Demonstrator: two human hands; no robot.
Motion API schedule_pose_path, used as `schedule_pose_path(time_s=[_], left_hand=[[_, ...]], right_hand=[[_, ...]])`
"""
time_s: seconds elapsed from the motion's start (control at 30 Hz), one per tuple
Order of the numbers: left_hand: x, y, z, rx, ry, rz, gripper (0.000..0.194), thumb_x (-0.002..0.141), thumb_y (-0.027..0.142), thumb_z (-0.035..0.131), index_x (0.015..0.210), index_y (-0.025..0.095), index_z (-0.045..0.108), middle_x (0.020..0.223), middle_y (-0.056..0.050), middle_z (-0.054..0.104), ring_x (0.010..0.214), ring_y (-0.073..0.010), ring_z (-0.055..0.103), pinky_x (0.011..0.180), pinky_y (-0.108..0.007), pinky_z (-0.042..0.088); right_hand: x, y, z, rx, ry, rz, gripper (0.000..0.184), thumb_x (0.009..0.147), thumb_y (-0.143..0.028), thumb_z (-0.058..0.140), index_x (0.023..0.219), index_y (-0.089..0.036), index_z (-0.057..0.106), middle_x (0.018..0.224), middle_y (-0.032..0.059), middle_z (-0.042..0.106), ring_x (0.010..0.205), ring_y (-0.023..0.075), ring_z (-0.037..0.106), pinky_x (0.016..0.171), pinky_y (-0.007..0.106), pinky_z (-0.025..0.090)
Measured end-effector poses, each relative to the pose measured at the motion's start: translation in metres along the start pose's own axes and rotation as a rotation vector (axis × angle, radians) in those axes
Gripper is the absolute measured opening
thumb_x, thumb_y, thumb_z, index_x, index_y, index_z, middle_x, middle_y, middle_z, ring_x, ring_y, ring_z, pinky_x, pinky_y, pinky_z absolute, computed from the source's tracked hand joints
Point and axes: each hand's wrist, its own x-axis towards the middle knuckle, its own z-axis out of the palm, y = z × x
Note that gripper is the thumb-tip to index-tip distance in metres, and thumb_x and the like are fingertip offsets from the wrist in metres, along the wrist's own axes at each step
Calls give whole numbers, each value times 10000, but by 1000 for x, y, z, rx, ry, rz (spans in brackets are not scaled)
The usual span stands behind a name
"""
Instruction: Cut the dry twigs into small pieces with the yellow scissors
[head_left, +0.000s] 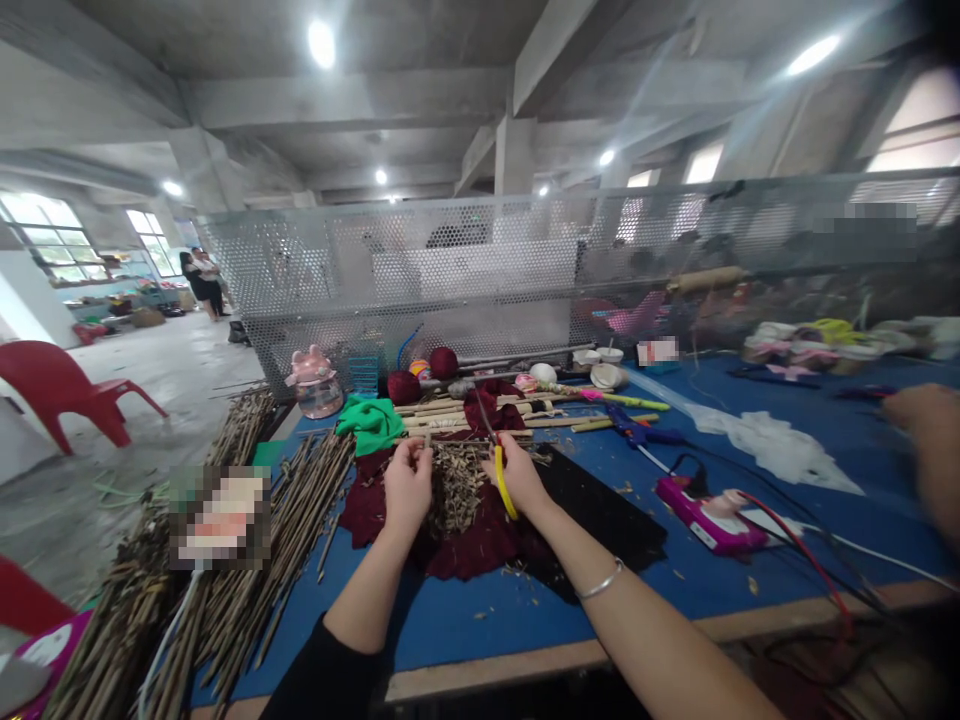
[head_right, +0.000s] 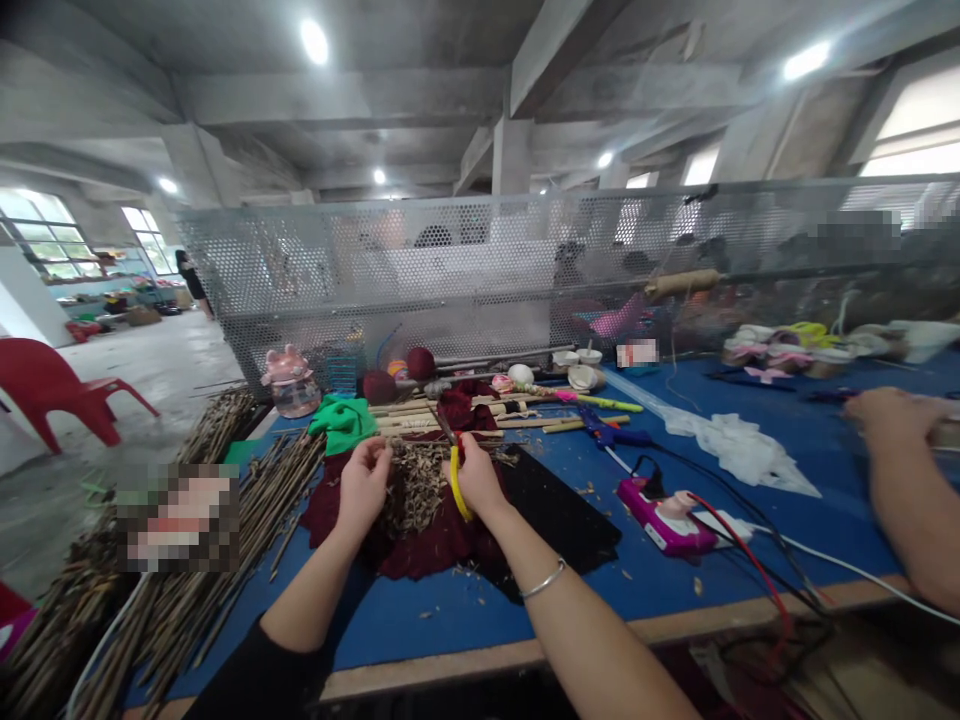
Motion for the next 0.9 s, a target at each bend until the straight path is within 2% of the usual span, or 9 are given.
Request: schedule_pose_path(time_s=[0.13,0.27,0.37,0.43,0.53,0.63,0.73,0.83,0.9], left_hand=[[-6,4,6,-28,-146,2,204,726,293,520,822,144,621,750,-37,636,664,-129,553,647,-236,423],[-8,5,7,-182,-309,-75,199,716,284,530,805,135,628,678,-20,623,597,-116,537,588,-218,417],[-7,5,7,-307,-319,-100,189,702,280,564,797,130,626,711,-25,624,637,-112,547,624,-215,425],[-8,6,8,-416,-287,-134,241,679,285,602,870,138,619,733,-21,626,655,-107,554,649,-219,432],[-10,7,12,-586,-279,-235,359,652,317,646,967,151,600,769,-25,639,646,-98,560,660,-232,440],[-13,8,15,-660,-354,-297,338,656,367,645,893,127,638,781,-44,649,653,-106,563,671,-243,440],[-14,7,15,-640,-338,-284,329,668,389,630,861,124,647,791,-46,647,680,-117,563,660,-232,436],[-13,6,14,-580,-226,-271,306,672,382,620,856,138,625,816,-42,640,699,-121,565,638,-220,437],[-12,6,14,-515,-204,-237,267,691,364,596,837,141,611,768,-31,631,673,-117,557,617,-214,432]], right_hand=[[8,-23,1,224,-48,-65,170,695,-324,492,752,-198,393,676,-33,479,611,109,456,613,219,381],[10,-47,4,338,-151,-31,222,662,-372,523,707,-189,405,646,-41,451,587,100,429,589,222,378],[7,-50,10,390,-178,-1,249,623,-365,575,672,-186,409,612,-51,431,562,92,409,562,219,364],[4,-47,16,471,-166,13,262,602,-355,607,658,-184,416,598,-55,426,549,88,402,547,218,357],[2,-40,28,744,-132,97,276,602,-363,627,678,-185,431,599,-58,430,524,84,411,525,222,360],[3,-36,37,958,-123,172,318,585,-378,660,694,-189,427,627,-55,453,523,89,445,529,234,381],[4,-32,34,830,-196,157,315,634,-428,625,679,-186,428,599,-54,445,507,90,432,520,236,371],[2,-25,22,401,-169,56,310,670,-454,593,687,-181,447,596,-49,449,546,98,425,540,230,350],[-2,-19,16,106,-141,-32,335,639,-442,633,785,-184,478,686,-29,509,622,117,461,589,238,356]])
